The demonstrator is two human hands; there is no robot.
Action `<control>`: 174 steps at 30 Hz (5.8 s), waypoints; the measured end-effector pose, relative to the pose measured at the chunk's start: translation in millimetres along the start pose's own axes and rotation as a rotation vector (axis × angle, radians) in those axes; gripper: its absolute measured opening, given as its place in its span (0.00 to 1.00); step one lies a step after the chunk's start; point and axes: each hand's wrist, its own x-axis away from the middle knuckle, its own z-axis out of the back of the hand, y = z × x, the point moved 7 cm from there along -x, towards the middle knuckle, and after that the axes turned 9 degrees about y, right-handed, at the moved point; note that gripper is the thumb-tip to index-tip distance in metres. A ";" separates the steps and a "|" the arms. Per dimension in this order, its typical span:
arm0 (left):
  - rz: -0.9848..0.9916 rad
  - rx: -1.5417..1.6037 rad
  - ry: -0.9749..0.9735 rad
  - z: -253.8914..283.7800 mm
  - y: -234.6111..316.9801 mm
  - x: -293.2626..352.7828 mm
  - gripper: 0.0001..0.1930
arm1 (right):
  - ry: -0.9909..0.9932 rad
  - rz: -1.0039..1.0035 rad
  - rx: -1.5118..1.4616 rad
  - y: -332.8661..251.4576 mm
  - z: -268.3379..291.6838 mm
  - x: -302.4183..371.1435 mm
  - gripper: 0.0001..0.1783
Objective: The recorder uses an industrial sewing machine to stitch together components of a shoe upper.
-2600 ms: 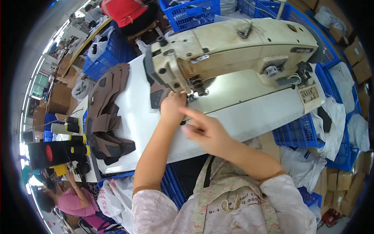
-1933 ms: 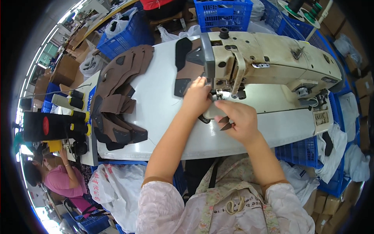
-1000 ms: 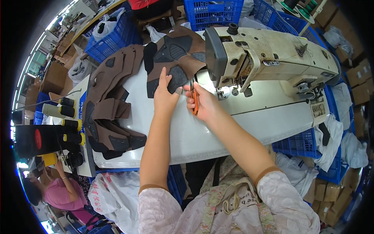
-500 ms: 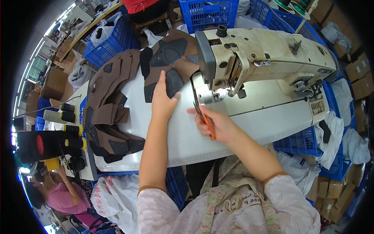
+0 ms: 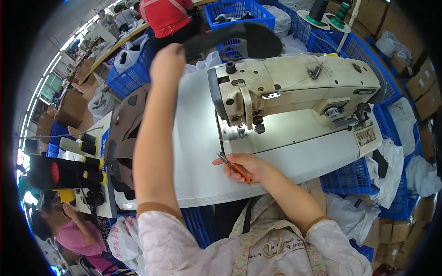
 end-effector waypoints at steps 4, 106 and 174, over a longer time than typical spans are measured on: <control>-0.070 -0.068 -0.010 112.1 13.9 -26.4 0.17 | -0.006 -0.029 -0.021 1.6 11.2 2.4 0.29; 0.273 -0.229 -0.311 286.6 -61.4 226.7 0.14 | -0.540 1.615 1.416 105.6 -253.9 85.3 0.17; 0.341 -0.235 -0.228 322.4 -64.4 219.3 0.18 | -0.469 1.601 1.095 96.0 -236.4 116.6 0.18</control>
